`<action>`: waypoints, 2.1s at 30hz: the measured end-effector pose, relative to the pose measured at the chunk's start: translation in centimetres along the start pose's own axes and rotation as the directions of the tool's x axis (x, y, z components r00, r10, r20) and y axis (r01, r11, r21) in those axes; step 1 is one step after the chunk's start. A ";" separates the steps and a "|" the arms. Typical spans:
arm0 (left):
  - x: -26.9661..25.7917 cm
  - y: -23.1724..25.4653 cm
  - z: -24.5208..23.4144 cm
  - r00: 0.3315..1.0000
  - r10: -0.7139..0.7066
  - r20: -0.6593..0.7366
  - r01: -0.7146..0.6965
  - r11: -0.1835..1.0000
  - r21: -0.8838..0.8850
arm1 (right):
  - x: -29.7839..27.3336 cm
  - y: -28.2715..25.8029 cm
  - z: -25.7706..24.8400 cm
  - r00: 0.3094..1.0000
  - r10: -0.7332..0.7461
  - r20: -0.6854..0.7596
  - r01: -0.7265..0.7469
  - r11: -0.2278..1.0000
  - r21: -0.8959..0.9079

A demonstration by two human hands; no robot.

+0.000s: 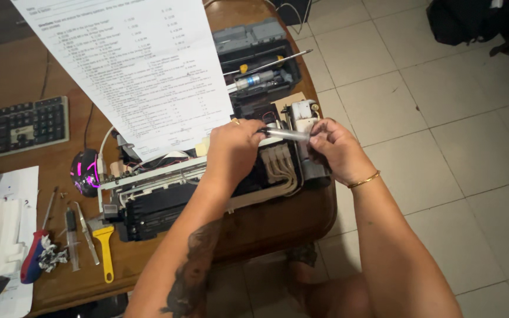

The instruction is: The person works on a disassembled printer placed on a wooden table. They route a flat ribbon cable, use a syringe to inject fluid into a component, and use a screwdriver to remove a small part. The person also briefly uses a computer mouse.

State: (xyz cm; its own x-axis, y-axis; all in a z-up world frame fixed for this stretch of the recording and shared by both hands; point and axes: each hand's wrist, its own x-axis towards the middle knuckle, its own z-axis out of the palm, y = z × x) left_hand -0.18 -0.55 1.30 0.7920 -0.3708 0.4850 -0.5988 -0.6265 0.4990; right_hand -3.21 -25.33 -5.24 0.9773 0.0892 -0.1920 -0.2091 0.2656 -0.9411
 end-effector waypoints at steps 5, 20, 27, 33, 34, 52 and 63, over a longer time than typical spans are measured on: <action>0.2 0.4 0.0 1.000 -0.004 -0.006 0.004 0.999 -0.034 | 0.1 0.2 -0.3 0.999 -0.050 -0.009 0.050 0.996 0.074; 0.2 0.2 0.8 0.999 -0.052 0.011 0.052 0.999 -0.011 | -0.4 0.5 -0.6 0.997 0.038 0.073 -0.058 0.953 0.296; 0.4 0.5 0.6 0.998 -0.050 0.022 0.050 0.999 0.004 | -0.6 0.1 -1.2 0.992 0.113 0.063 -0.124 0.967 0.221; 0.7 1.4 -0.3 0.997 -0.071 0.042 0.071 0.997 0.006 | -0.3 0.1 -1.6 0.981 0.187 0.054 -0.194 0.961 0.195; 0.7 1.6 -0.5 1.000 -0.009 0.026 0.009 1.000 0.001 | -0.2 0.3 -1.8 0.979 0.199 0.053 -0.205 0.960 0.190; 2.5 4.6 5.7 0.942 0.243 0.231 -0.250 0.968 0.002 | -0.3 0.0 -1.7 0.983 0.182 0.035 -0.185 0.967 0.175; 2.1 4.9 6.1 0.928 0.279 0.246 -0.303 0.950 0.068 | -1.7 -3.2 -0.2 0.993 -0.117 0.035 0.117 0.830 -0.546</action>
State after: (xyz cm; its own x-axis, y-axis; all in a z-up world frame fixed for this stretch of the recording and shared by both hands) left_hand -0.71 -8.62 0.38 0.5978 -0.6874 0.4126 -0.8012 -0.5297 0.2783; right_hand -4.15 -26.50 -1.93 0.9934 0.0908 -0.0708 -0.0413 -0.2928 -0.9553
